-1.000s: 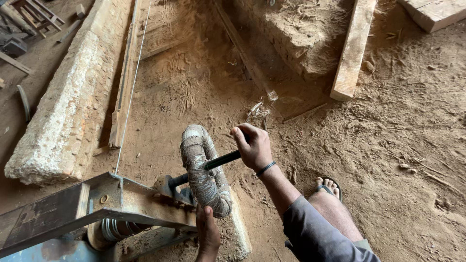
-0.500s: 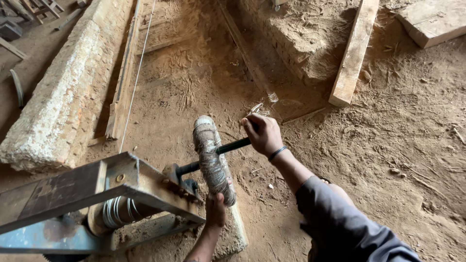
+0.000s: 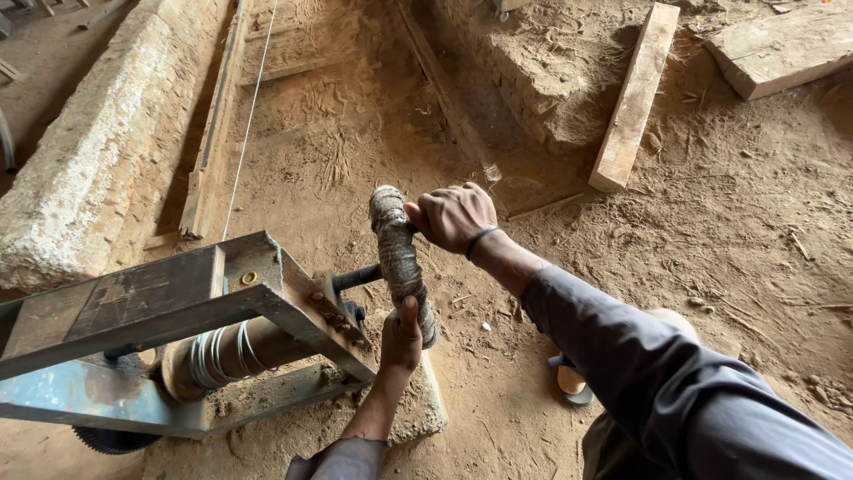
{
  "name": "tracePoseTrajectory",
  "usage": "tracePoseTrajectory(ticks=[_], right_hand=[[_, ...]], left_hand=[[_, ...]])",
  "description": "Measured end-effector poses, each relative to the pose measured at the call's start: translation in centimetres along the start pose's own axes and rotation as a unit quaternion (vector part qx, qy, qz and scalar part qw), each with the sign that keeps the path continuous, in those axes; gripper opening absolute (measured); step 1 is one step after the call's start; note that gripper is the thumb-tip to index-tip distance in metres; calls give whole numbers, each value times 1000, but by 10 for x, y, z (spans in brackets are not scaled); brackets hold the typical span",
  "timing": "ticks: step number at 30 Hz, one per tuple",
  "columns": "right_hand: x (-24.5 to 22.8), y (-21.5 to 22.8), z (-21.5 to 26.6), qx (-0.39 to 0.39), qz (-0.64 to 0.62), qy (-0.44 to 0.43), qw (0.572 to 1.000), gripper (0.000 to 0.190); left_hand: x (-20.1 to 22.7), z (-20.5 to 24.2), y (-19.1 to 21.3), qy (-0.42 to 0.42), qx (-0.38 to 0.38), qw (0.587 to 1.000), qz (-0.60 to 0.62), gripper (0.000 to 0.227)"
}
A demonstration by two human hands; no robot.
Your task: The person operates a manual winch by turning a handle while guiding a rope or cable onto the drum.
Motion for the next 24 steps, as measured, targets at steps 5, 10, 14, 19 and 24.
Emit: tracePoseTrajectory(ticks=[5,10,14,19,24], right_hand=[[8,-5,-18,2,30,-7,1000,56],[13,-7,-25,12,44,5,999,57],[16,-8,-35,-18,49,-8,999,60],[15,-6,-47,-94,60,-70,991,62],[19,-10,-56,-174,65,-105,977,65]], left_hand=[[32,4,-5,106,-1,993,55,90],[55,6,-10,107,3,992,71,103],[52,3,-8,59,45,995,67,110],[69,17,-10,107,50,989,89,109],[94,33,-12,112,59,991,-31,87]])
Point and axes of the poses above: each hand's wrist, its own z-axis away from the middle knuckle, its own y-axis out of the back of the hand, x = y × z, the point moved 4 cm from there along -z, towards the middle knuckle, and after that the axes turned 5 degrees about z, right-handed, at the moved point
